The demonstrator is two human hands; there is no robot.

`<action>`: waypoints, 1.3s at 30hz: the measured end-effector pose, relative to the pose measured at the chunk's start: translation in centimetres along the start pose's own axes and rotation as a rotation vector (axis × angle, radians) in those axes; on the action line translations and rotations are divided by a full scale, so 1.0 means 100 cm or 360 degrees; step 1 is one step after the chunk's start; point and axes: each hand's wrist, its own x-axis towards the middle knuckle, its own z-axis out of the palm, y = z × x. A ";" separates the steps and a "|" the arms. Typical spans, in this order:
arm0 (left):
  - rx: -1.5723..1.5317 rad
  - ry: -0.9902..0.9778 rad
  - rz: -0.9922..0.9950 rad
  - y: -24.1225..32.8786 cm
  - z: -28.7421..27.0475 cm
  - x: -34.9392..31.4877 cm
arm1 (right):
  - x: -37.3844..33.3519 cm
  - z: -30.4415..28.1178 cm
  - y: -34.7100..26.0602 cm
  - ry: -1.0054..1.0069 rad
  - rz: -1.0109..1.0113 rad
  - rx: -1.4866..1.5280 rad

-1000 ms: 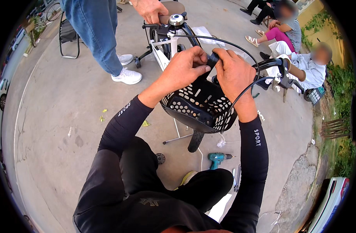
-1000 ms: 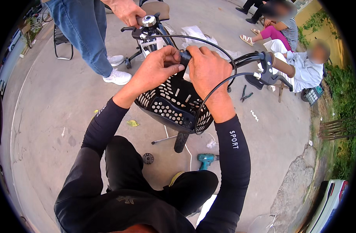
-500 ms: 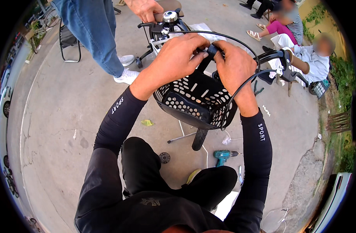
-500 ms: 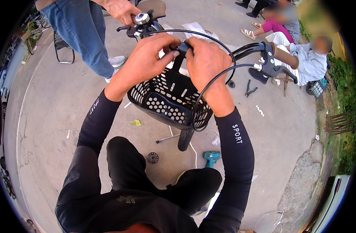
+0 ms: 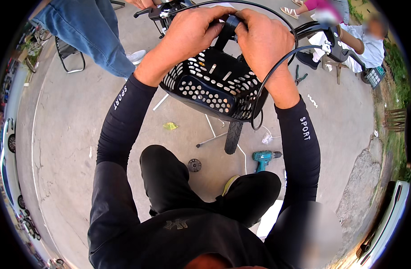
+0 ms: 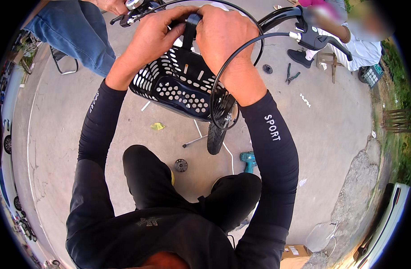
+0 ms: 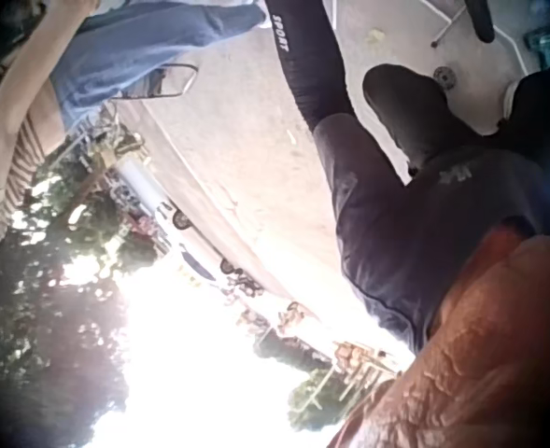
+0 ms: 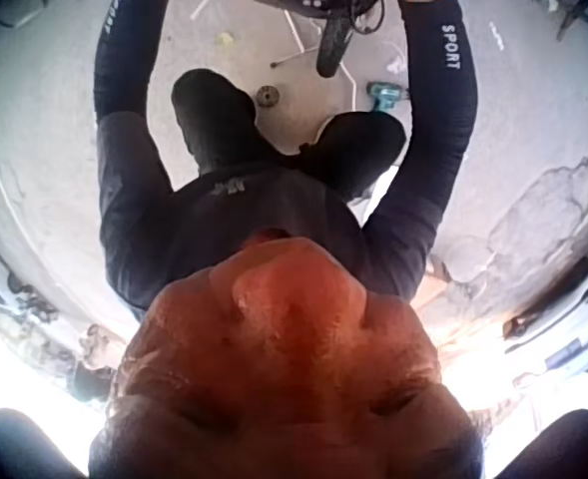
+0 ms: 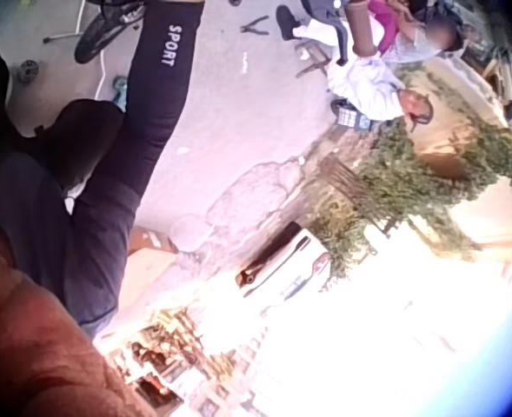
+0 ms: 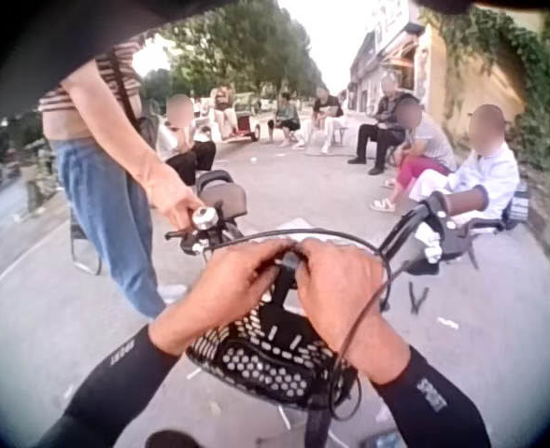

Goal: The person assembles a white bicycle outdoors, using a cordless drill to tighten bolts on the handlebars and brake levers. They then attach a black front basket to the handlebars and secure it with a strap. The person also adjusts the front wheel and brake cable.

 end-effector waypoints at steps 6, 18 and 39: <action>-0.0549 -0.0155 -0.0225 0.024 -0.016 0.015 | 0.004 -0.013 -0.006 -0.0174 0.0265 0.0124; -0.0477 -0.0231 -0.0462 0.027 -0.009 0.022 | -0.043 -0.032 0.048 0.0010 -0.0561 0.0350; 0.0094 -0.0208 -0.0145 0.006 0.000 0.024 | -0.135 -0.037 -0.049 -0.0364 -0.0178 0.0276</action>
